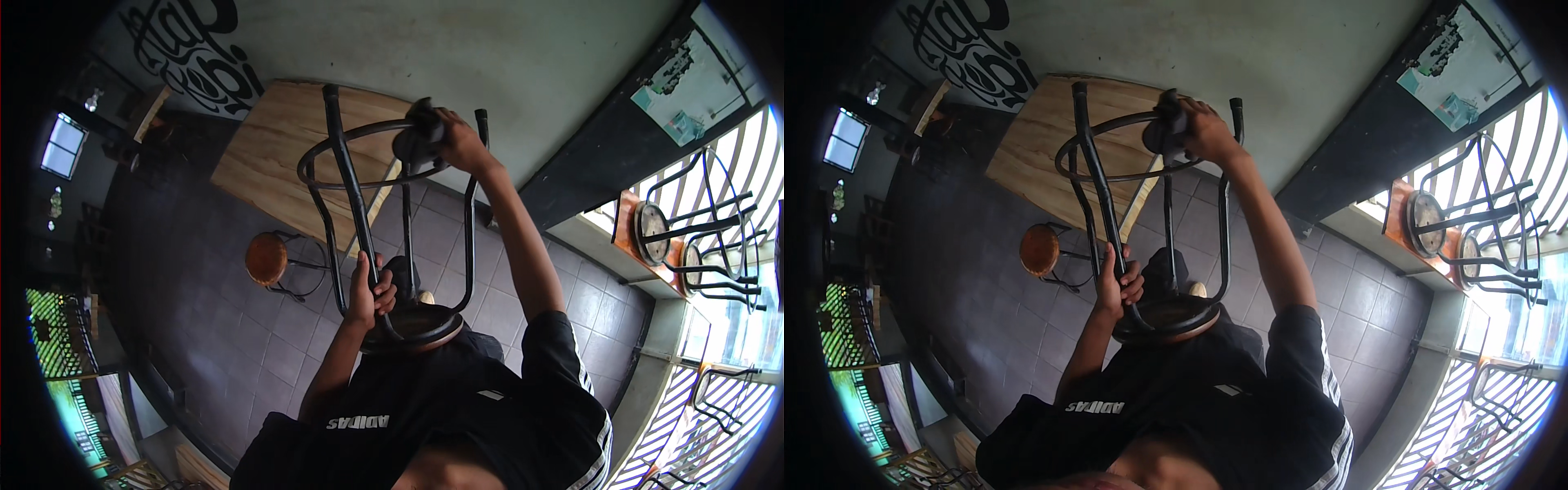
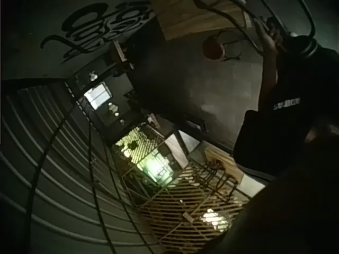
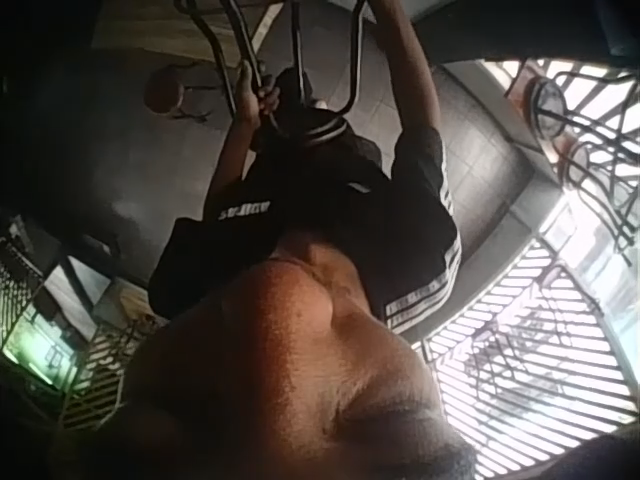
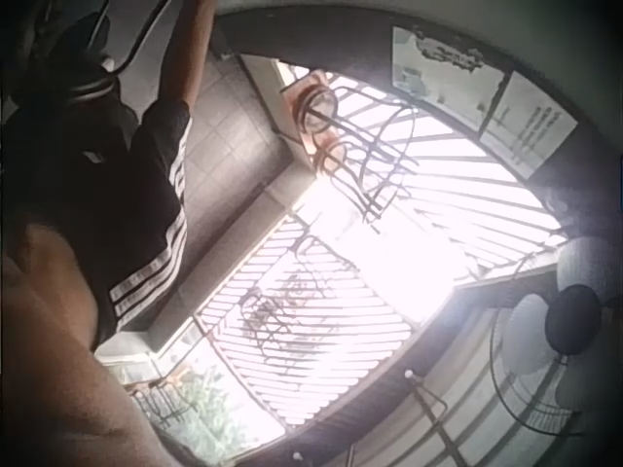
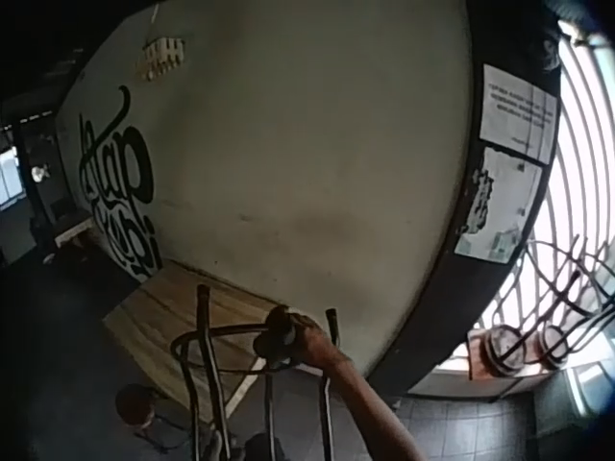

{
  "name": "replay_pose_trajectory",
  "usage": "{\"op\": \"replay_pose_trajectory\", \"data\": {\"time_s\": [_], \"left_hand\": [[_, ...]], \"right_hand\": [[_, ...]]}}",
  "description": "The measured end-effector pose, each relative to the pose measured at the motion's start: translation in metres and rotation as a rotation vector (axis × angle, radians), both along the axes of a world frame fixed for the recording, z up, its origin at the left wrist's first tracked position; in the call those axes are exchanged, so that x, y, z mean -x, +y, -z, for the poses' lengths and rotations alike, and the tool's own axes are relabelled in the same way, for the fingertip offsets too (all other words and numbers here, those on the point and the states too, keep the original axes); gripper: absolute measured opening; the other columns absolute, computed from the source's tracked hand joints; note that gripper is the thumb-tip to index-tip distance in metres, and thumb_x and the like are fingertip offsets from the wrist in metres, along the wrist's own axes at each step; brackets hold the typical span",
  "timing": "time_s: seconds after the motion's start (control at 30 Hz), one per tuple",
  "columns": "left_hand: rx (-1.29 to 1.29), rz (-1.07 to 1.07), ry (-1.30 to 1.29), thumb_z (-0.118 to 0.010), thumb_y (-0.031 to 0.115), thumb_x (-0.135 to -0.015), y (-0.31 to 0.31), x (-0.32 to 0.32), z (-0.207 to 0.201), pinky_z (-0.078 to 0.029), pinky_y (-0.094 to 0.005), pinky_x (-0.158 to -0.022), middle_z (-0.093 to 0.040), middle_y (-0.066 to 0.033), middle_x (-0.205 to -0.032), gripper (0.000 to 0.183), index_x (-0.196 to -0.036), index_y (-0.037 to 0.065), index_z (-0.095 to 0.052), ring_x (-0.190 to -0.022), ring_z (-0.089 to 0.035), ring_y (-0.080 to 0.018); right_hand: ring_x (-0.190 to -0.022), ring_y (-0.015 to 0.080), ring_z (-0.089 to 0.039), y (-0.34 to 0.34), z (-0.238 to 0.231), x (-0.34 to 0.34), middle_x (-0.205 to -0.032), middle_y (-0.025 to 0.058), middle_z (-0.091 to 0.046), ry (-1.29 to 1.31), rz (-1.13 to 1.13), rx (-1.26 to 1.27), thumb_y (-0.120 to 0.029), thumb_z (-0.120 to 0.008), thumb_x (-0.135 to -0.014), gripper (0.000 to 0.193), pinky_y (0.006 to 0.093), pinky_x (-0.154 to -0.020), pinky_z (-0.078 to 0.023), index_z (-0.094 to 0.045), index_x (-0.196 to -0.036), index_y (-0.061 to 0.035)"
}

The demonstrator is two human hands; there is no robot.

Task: Cleaning a metal and wood chair using a cloth.

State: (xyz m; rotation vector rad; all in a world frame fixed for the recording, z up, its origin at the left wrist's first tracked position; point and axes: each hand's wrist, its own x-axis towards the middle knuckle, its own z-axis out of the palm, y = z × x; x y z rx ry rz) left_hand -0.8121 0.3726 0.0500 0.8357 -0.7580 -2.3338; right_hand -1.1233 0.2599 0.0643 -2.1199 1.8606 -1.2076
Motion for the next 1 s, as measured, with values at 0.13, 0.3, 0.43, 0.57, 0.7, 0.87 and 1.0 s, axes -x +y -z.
{"op": "replay_pose_trajectory", "data": {"time_s": [0.13, 0.3, 0.43, 0.57, 0.7, 0.87, 1.0], "left_hand": [[0.011, -0.017, -0.019, -0.031, 0.058, -0.093, 0.002, -0.009, -0.002, -0.019, -0.0199, -0.031, -0.025, 0.0055, -0.051, 0.042, -0.091, 0.018, -0.038, -0.033, -0.02, -0.005], [0.026, -0.001, 0.022, -0.031, 0.059, -0.092, 0.003, -0.006, 0.0, -0.019, -0.0201, -0.031, -0.025, 0.0056, -0.05, 0.042, -0.091, 0.018, -0.038, -0.033, -0.02, -0.0051], [0.014, -0.03, 0.029, -0.031, 0.059, -0.092, 0.003, -0.01, 0.001, -0.019, -0.0202, -0.031, -0.025, 0.0057, -0.05, 0.042, -0.091, 0.018, -0.039, -0.033, -0.02, -0.0052], [0.021, -0.03, 0.027, -0.032, 0.059, -0.092, 0.004, -0.009, 0.003, -0.019, -0.0204, -0.031, -0.025, 0.0056, -0.05, 0.042, -0.091, 0.018, -0.039, -0.033, -0.02, -0.0054], [0.024, -0.021, 0.024, -0.032, 0.059, -0.092, 0.005, -0.006, 0.0, -0.019, -0.0206, -0.031, -0.025, 0.0055, -0.05, 0.042, -0.091, 0.018, -0.04, -0.033, -0.02, -0.0054], [0.033, 0.033, 0.05, -0.033, 0.059, -0.092, 0.004, 0.001, 0.004, -0.02, -0.0207, -0.031, -0.026, 0.0052, -0.051, 0.043, -0.092, 0.017, -0.04, -0.033, -0.021, -0.0052], [0.024, -0.016, 0.028, -0.034, 0.059, -0.092, 0.008, -0.004, 0.005, -0.019, -0.0205, -0.031, -0.026, 0.0052, -0.051, 0.043, -0.093, 0.017, -0.041, -0.033, -0.021, -0.0051]], "right_hand": [[-0.101, 0.0195, -0.054, 0.015, -0.028, 0.009, -0.111, 0.0138, -0.057, -0.607, -0.059, -0.438, -0.026, -0.058, -0.088, 0.036, 0.0327, -0.092, -0.041, -0.054, -0.112, 0.0003], [-0.105, 0.0233, -0.055, 0.016, -0.042, 0.077, -0.115, 0.0111, -0.057, -1.384, 0.039, 0.331, -0.027, -0.045, -0.096, 0.036, 0.0384, -0.095, -0.042, -0.049, -0.119, -0.0004], [-0.104, 0.024, -0.057, 0.025, -0.088, 0.076, -0.113, 0.0112, -0.059, -1.492, -0.158, 0.359, -0.032, -0.046, -0.095, 0.038, 0.0387, -0.095, -0.043, -0.049, -0.119, -0.0015], [-0.101, 0.0229, -0.058, 0.024, -0.124, 0.032, -0.111, 0.0102, -0.059, -1.313, -0.156, 0.384, -0.038, -0.049, -0.093, 0.043, 0.0372, -0.093, -0.044, -0.049, -0.119, -0.0032], [-0.095, 0.0224, -0.059, 0.015, -0.119, -0.053, -0.102, 0.0117, -0.061, -0.705, -0.077, 0.126, -0.036, -0.059, -0.087, 0.039, 0.0336, -0.082, -0.045, -0.056, -0.108, -0.0029], [-0.09, 0.0359, -0.061, -0.021, -0.048, -0.092, -0.091, 0.0187, -0.063, 0.36, 0.152, 0.167, -0.032, -0.062, -0.072, 0.055, 0.0449, -0.076, -0.048, -0.049, -0.118, -0.0056], [-0.075, 0.0326, -0.064, -0.03, -0.073, -0.108, -0.077, 0.0168, -0.065, 0.305, 0.24, -0.209, -0.049, -0.056, -0.079, 0.048, 0.0438, -0.067, -0.05, -0.06, -0.102, -0.0077]]}}
